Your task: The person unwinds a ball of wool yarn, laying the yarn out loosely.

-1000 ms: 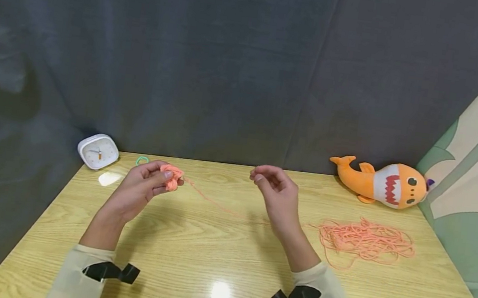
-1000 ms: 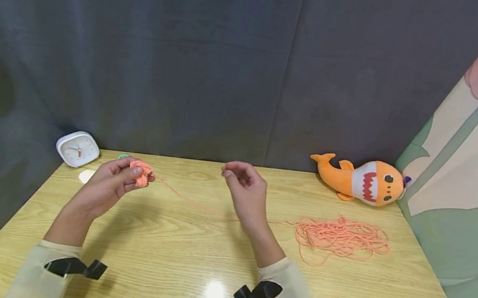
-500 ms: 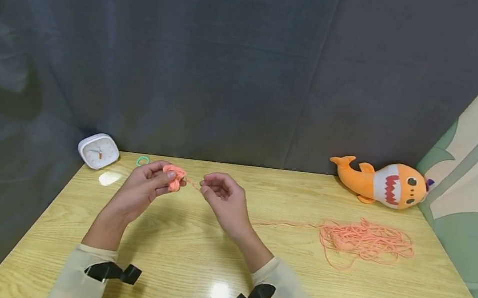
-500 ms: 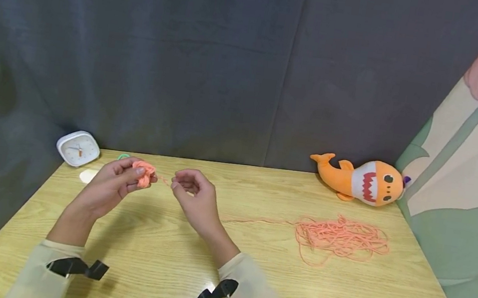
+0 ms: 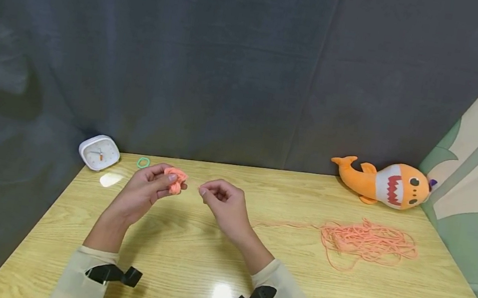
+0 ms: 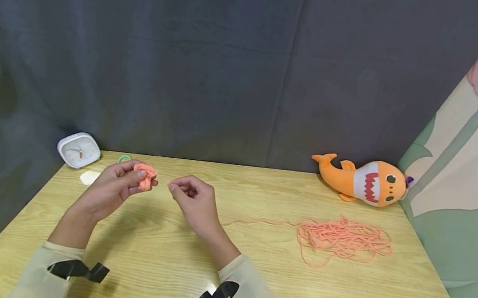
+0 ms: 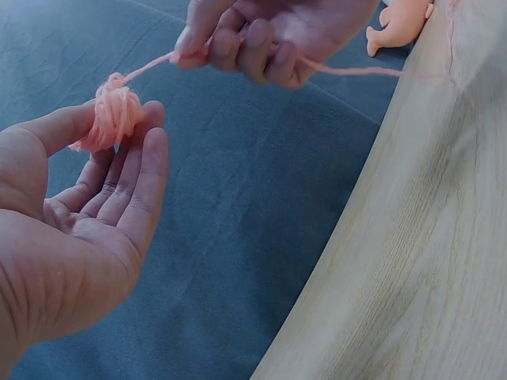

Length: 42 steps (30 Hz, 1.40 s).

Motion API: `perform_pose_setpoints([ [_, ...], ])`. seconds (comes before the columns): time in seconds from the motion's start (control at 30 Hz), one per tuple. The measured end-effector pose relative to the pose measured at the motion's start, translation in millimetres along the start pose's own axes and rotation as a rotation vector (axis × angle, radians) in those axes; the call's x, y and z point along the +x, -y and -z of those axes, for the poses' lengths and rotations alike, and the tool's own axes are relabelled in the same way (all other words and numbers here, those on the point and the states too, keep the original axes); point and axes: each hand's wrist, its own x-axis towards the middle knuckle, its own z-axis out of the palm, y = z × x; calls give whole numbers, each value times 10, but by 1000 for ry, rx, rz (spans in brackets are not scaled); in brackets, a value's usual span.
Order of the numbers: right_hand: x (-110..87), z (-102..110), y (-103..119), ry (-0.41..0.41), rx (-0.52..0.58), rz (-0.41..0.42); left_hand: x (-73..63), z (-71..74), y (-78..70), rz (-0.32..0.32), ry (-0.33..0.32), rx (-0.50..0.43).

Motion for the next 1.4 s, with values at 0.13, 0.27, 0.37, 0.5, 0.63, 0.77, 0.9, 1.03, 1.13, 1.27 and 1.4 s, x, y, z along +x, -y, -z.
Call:
perform_pose_setpoints([
  [0.13,-23,130,32,-36,2,2,-7,9,-11,-13,2,0],
  [0.27,-55,256,61,-52,9,8,-9,21,-8,-34,13,-9],
  [0.37,-86,334,80,-57,7,8,-10,22,2,-42,28,-15],
  [0.5,-115,415,108,-72,1,11,-7,21,10,-43,39,-17],
  [0.63,-137,500,143,-102,2,19,-4,20,6,-38,42,-1],
  [0.77,-143,598,163,-135,3,26,-8,24,0,-23,28,4],
  [0.9,-164,697,187,-156,9,16,-10,37,6,-11,16,-6],
  [1.03,-191,793,196,-170,10,3,-10,39,6,-16,21,4],
  [1.13,-210,874,190,-183,-10,2,-9,39,-2,-24,32,4],
  [1.27,-230,984,187,-202,-42,5,-8,48,-6,-24,30,1],
  [1.4,-248,1098,203,-228,-53,5,-9,63,4,-23,21,-13],
])
